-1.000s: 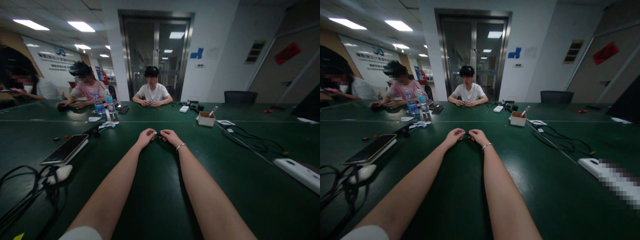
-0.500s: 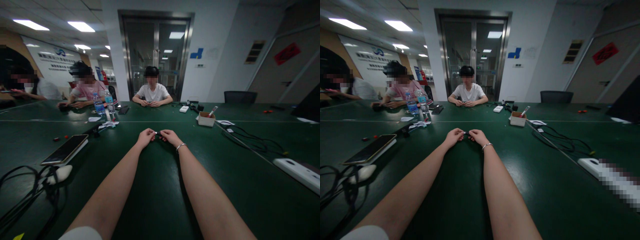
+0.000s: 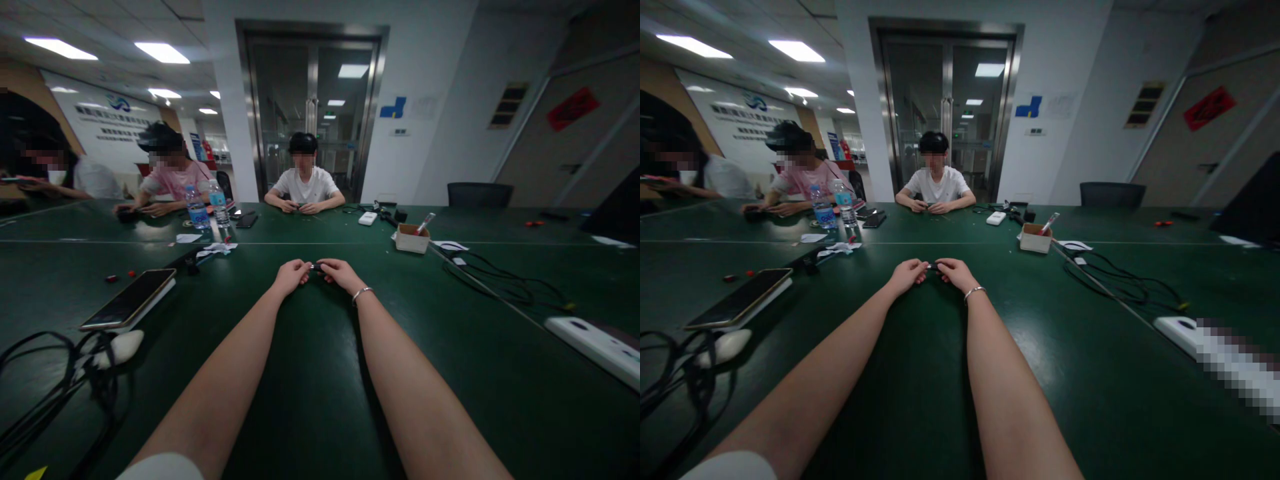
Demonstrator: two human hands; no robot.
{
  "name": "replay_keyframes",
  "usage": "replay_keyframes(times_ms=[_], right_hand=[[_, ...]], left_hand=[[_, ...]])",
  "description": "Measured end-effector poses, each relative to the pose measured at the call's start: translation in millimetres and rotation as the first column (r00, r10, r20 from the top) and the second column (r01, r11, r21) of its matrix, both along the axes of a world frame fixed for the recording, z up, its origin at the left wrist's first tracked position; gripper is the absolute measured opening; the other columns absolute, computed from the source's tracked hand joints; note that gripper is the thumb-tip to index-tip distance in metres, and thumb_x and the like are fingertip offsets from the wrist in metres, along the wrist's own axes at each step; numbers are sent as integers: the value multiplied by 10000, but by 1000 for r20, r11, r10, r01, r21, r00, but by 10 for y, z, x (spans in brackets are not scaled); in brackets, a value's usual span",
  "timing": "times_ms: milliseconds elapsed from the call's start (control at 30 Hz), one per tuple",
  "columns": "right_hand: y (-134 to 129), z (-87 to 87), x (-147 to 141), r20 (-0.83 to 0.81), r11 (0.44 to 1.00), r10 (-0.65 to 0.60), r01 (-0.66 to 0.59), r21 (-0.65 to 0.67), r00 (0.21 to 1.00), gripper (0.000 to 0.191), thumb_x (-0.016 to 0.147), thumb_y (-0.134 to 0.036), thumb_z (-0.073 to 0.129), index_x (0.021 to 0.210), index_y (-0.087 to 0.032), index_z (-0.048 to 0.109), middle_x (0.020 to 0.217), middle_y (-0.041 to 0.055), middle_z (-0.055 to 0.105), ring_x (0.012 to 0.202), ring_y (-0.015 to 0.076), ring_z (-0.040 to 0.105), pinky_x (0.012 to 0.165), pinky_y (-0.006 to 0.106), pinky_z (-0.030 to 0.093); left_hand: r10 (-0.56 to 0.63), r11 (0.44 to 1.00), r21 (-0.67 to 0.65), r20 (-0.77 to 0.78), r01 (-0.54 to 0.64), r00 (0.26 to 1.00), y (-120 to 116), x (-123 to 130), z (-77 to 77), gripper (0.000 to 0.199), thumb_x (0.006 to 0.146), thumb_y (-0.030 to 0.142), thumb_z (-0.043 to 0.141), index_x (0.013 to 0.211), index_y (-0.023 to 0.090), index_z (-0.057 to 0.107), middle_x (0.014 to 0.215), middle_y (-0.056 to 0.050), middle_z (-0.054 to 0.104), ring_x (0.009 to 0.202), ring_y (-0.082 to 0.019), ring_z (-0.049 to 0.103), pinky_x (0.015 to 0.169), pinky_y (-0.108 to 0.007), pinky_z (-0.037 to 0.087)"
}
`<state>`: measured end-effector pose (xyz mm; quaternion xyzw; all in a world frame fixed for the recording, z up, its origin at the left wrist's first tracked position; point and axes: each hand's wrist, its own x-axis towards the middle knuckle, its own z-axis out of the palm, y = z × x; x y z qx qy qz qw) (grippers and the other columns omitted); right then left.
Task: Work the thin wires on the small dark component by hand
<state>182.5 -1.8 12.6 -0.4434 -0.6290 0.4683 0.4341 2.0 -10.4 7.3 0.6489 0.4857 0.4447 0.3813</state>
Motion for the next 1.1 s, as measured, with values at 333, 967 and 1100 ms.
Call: replay_keyframes(times_ms=[333, 967, 1100], right_hand=[[-14, 5, 9, 8, 999, 17, -17, 40, 1000, 274, 843, -113, 577, 1099, -150, 667, 748, 13, 658, 480, 35, 512, 465, 134, 459], [-20, 8, -8, 44, 992, 32, -37, 124, 999, 341, 811, -141, 600, 1144, -185, 661, 876, 25, 661, 500, 34, 518, 448, 138, 450], [-24, 7, -8, 42, 992, 20, -24, 121, 999, 324, 815, -151, 606, 1131, -186, 667, 871, 24, 663, 493, 29, 513, 444, 133, 445]], left_hand=[[8, 1000, 13, -127, -6, 992, -4, -41, 22, 438, 810, 573, 470, 675, 169, 572, 562, 8, 547, 499, -108, 497, 508, -225, 385], [100, 995, 51, -230, -90, 968, -70, -11, 124, 509, 848, 584, 372, 568, 187, 522, 505, 0, 514, 483, -134, 442, 496, -253, 303], [78, 997, 42, -205, -71, 976, -42, -14, 85, 505, 842, 590, 378, 577, 185, 523, 515, 2, 516, 489, -129, 458, 499, -248, 329]])
